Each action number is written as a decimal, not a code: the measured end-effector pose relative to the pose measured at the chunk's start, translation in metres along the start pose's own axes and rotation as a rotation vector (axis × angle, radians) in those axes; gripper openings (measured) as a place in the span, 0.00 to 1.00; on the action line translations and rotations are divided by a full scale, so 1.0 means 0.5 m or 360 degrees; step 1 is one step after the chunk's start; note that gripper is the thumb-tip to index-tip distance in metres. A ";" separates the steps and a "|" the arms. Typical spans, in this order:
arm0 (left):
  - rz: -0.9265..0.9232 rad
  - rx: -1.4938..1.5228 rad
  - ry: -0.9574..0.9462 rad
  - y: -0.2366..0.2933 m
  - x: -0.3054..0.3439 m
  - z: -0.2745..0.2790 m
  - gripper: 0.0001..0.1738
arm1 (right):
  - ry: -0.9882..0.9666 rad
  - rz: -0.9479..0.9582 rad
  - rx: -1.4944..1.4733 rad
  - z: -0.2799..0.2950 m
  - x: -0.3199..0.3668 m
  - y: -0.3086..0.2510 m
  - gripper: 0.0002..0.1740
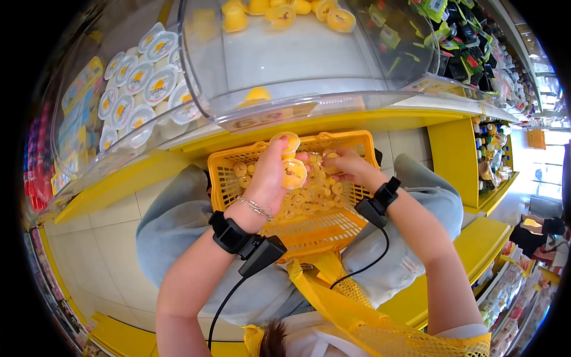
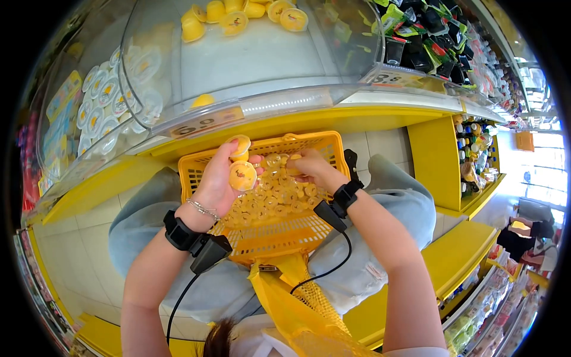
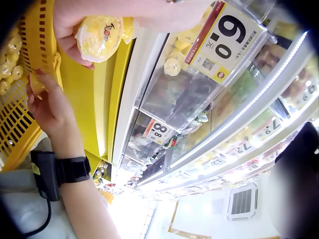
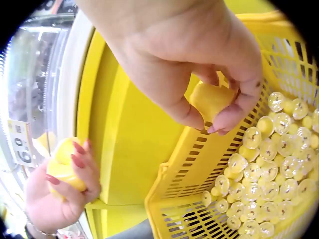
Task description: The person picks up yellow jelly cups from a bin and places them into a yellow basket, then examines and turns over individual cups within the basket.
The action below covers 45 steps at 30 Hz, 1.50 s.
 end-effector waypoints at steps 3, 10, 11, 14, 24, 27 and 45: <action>-0.0017 0.0007 0.0010 0.001 0.000 0.009 0.23 | 0.0050 0.0055 -0.0170 0.015 -0.060 0.048 0.16; 0.0000 0.0027 0.0046 0.005 -0.002 0.011 0.23 | 0.0292 -0.0134 -0.0199 0.066 -0.203 0.172 0.12; 0.0013 0.0036 0.0053 0.006 -0.002 0.009 0.23 | 0.0348 -0.0129 -0.0161 0.072 -0.221 0.193 0.14; -0.0004 0.0033 0.0058 0.009 0.002 0.000 0.23 | 0.0499 -0.0226 -0.0116 0.070 -0.266 0.243 0.20; -0.0013 0.0040 0.0044 -0.001 -0.018 0.001 0.21 | 0.0729 -0.0040 -0.0100 0.025 -0.327 0.238 0.28; -0.0011 0.0032 0.0061 -0.002 -0.018 -0.001 0.21 | 0.0771 0.0028 -0.0093 0.023 -0.335 0.247 0.40; -0.0009 0.0015 0.0072 0.000 -0.022 0.000 0.21 | 0.0863 0.0221 -0.0507 0.013 -0.344 0.269 0.25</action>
Point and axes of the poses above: each hand's wrist, its own x-axis away from the middle knuckle, its own z-axis out of the back of the hand, y = z × x, the point moved 2 cm from there along -x, towards the middle knuckle, and after that the axes turned 1 degree about y, right-handed, at the moved point
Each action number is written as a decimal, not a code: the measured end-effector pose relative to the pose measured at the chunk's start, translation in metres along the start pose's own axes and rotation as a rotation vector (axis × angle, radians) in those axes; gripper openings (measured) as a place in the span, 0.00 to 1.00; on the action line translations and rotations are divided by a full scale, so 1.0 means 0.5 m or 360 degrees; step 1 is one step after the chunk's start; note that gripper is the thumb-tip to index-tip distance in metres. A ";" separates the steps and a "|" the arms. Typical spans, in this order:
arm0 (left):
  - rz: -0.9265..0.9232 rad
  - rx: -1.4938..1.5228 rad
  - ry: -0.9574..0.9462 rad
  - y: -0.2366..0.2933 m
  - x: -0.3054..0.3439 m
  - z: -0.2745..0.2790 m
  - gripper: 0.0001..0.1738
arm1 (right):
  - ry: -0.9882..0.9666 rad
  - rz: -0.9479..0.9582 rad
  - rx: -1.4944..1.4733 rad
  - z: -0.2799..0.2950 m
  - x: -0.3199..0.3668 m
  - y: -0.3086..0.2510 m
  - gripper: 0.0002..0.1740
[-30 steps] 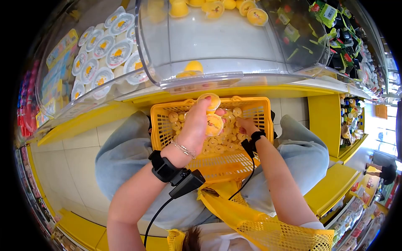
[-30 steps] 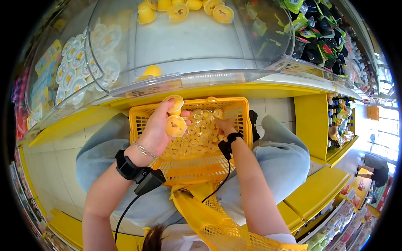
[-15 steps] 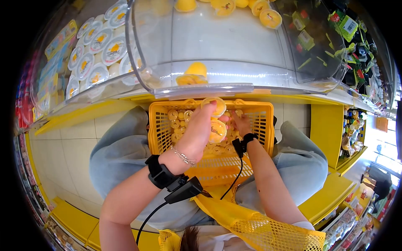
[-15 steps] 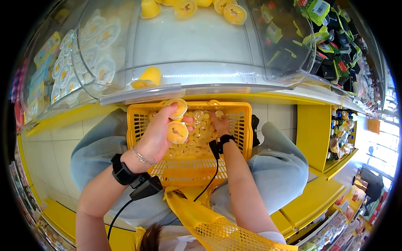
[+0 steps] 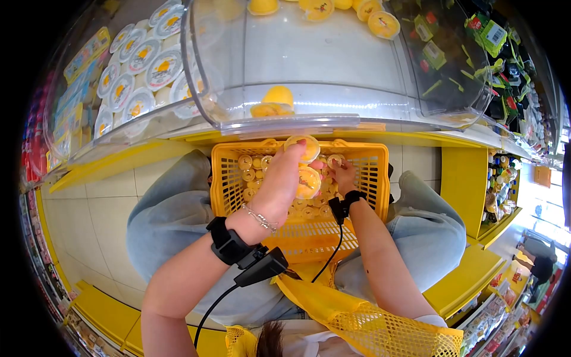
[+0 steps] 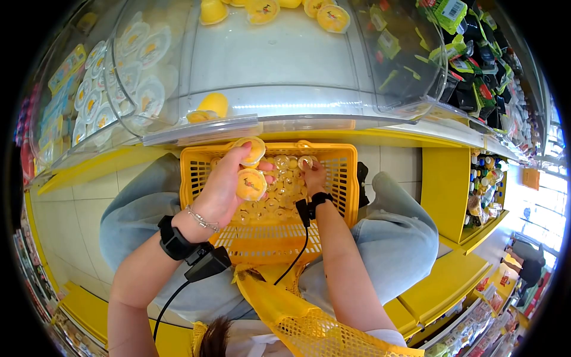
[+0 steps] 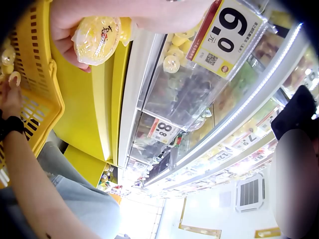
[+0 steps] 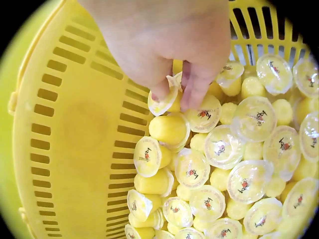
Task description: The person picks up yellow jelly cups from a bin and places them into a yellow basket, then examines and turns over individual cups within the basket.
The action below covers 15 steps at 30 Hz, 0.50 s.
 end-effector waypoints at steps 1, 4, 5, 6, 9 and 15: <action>-0.0010 0.0003 -0.0003 0.000 0.000 0.000 0.21 | 0.0001 0.0017 0.0004 0.000 -0.001 0.002 0.24; -0.0028 0.0011 -0.0014 -0.001 -0.001 -0.001 0.21 | -0.0044 0.0010 -0.0065 -0.001 -0.020 0.017 0.23; -0.0027 0.0011 -0.0016 -0.001 -0.002 -0.001 0.21 | -0.0035 -0.0003 -0.0108 0.001 -0.027 0.025 0.23; -0.0025 0.0012 -0.0018 -0.001 -0.002 0.000 0.20 | -0.0025 -0.0016 -0.0151 0.001 -0.026 0.026 0.22; -0.0025 -0.0007 -0.0036 -0.001 -0.002 0.001 0.20 | -0.0053 -0.0027 -0.0148 0.005 -0.019 0.025 0.19; -0.0025 0.0005 -0.0031 -0.002 -0.002 -0.003 0.20 | -0.0084 -0.0002 -0.0175 0.008 -0.004 0.016 0.17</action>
Point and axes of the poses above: each hand's wrist, its own x-axis away from the middle knuckle, its own z-axis out of the back of the hand, y = z × x, the point moved 2 cm from there along -x, towards the middle knuckle, and after that the axes turned 1 degree about y, right-handed, at the moved point
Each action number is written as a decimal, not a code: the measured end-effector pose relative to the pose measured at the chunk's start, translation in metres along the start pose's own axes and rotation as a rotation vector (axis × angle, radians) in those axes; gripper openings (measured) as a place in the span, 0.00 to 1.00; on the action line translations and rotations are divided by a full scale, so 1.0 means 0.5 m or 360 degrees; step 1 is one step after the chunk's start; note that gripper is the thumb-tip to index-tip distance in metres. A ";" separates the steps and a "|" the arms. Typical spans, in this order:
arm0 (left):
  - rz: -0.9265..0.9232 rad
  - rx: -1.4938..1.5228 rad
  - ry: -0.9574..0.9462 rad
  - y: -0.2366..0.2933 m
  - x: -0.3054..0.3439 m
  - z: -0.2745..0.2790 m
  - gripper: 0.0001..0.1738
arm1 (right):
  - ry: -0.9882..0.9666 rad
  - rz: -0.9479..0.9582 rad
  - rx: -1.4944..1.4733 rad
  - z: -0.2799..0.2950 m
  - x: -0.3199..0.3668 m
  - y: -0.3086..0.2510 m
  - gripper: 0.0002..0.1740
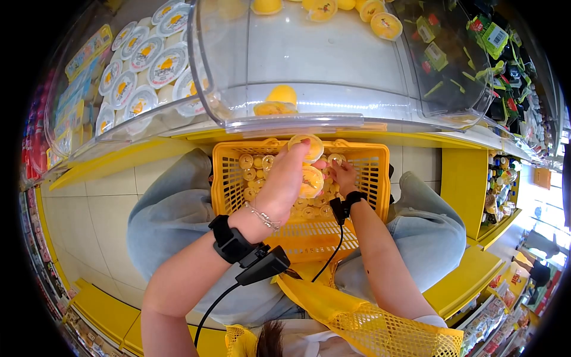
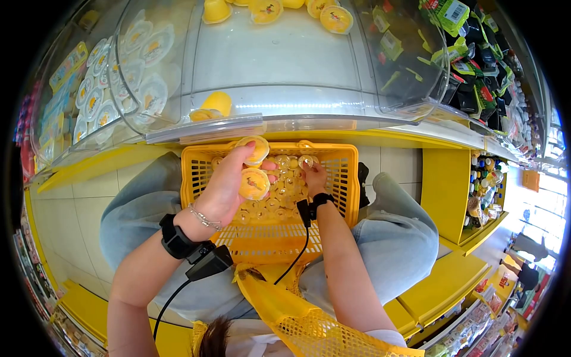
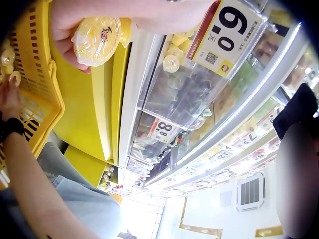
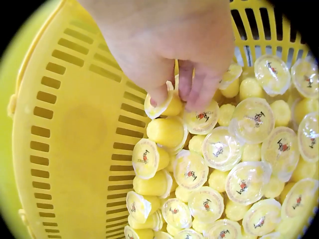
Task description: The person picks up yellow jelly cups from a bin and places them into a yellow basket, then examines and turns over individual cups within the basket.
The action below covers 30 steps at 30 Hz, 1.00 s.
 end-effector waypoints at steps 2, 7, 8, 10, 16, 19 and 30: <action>-0.0015 -0.0015 -0.0002 0.000 0.001 -0.001 0.20 | -0.0088 -0.0008 0.0024 0.003 -0.003 0.002 0.18; -0.0016 -0.0027 -0.0003 0.003 0.001 -0.003 0.20 | -0.0152 -0.0087 0.0212 0.020 -0.033 0.018 0.21; -0.0019 -0.0032 0.0006 0.003 0.001 -0.003 0.20 | -0.0108 -0.0089 0.0250 0.018 -0.027 0.014 0.22; -0.0023 -0.0037 0.0003 0.003 -0.002 -0.001 0.20 | 0.0057 -0.0050 0.0315 0.006 0.024 -0.022 0.24; -0.0047 -0.0064 -0.0097 -0.008 -0.016 -0.004 0.21 | 0.0033 -0.0189 0.0116 0.015 0.038 -0.053 0.21; -0.0066 -0.0056 -0.0148 -0.013 -0.013 -0.013 0.21 | -0.0209 -0.0343 -0.0061 -0.014 0.062 -0.086 0.19; -0.0114 -0.0071 -0.0240 -0.017 0.011 -0.019 0.21 | -0.1045 -0.0171 0.0213 -0.045 0.437 -0.480 0.14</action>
Point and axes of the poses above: each hand's wrist, its own x-axis away from the middle knuckle, its own z-axis out of the back of the hand, y = z × x, the point moved 2 cm from there along -x, towards the middle knuckle, and after that the axes turned 1 degree about y, right-handed, at the moved point
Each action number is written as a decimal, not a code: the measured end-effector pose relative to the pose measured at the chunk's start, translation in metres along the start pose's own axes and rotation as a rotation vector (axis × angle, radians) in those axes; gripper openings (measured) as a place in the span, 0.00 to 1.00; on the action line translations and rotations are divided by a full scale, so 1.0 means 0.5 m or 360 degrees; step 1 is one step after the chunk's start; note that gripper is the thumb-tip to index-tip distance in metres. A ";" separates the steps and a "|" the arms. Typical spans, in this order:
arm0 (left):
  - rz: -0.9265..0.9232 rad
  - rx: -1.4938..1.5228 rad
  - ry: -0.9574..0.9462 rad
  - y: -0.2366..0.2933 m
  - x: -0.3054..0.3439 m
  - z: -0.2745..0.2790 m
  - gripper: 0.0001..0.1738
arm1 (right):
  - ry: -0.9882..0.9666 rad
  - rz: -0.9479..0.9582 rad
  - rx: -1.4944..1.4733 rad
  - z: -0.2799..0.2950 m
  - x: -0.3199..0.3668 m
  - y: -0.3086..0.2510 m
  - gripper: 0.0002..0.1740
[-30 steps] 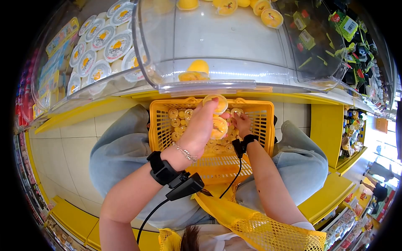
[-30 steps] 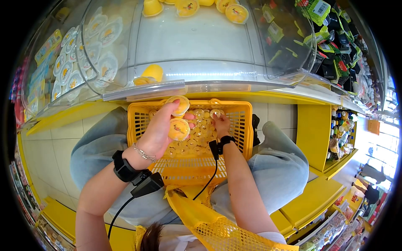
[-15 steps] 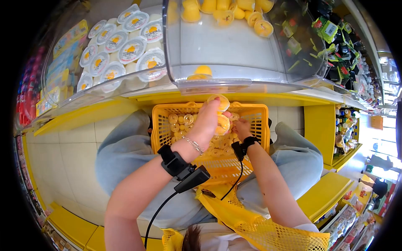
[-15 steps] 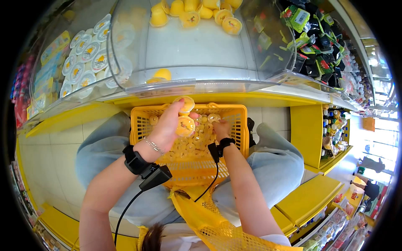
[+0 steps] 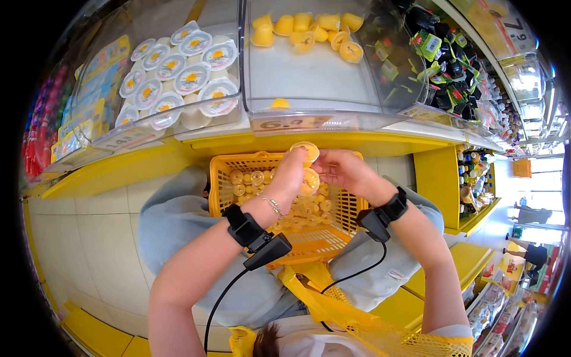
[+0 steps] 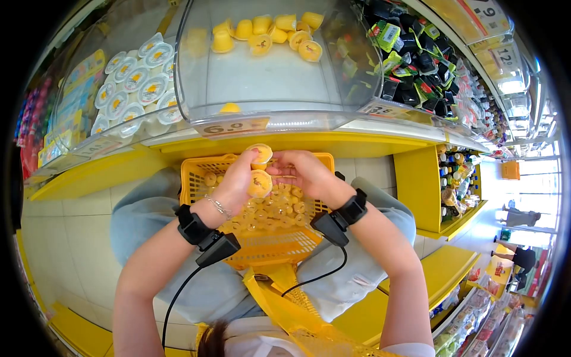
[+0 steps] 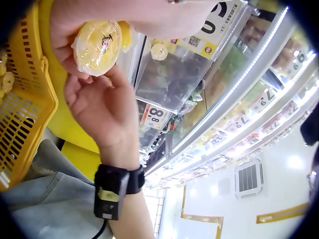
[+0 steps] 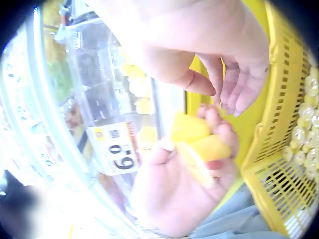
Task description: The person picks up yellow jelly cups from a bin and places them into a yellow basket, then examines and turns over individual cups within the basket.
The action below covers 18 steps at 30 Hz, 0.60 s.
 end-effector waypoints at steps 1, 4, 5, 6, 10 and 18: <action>-0.0002 -0.0029 -0.0024 -0.001 0.001 -0.001 0.21 | -0.0040 0.0034 -0.0059 -0.009 0.021 -0.020 0.14; -0.0027 -0.0098 -0.0059 0.003 -0.008 0.004 0.21 | -0.0106 0.0286 -0.0047 -0.031 0.055 -0.046 0.14; -0.0035 -0.0108 -0.0051 0.001 -0.016 0.010 0.21 | -0.0119 0.0302 -0.0009 -0.039 0.058 -0.046 0.15; -0.0030 -0.0121 -0.0047 0.003 -0.013 0.011 0.22 | -0.0123 0.0311 0.0019 -0.047 0.062 -0.040 0.16; 0.0011 -0.0161 -0.0051 0.024 0.003 0.008 0.24 | -0.0244 0.0409 0.0189 -0.052 0.045 -0.037 0.19; -0.0051 -0.0431 -0.0214 0.058 0.018 0.016 0.27 | -0.0425 0.0672 0.0217 -0.052 0.044 -0.022 0.19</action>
Point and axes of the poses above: each hand's wrist, its own x-axis away from the middle knuckle, its own z-axis out of the back of the hand, y = z × x, the point moved 2 cm from there along -x, towards the middle knuckle, and after that the axes turned 1 degree about y, right-handed, at the moved point
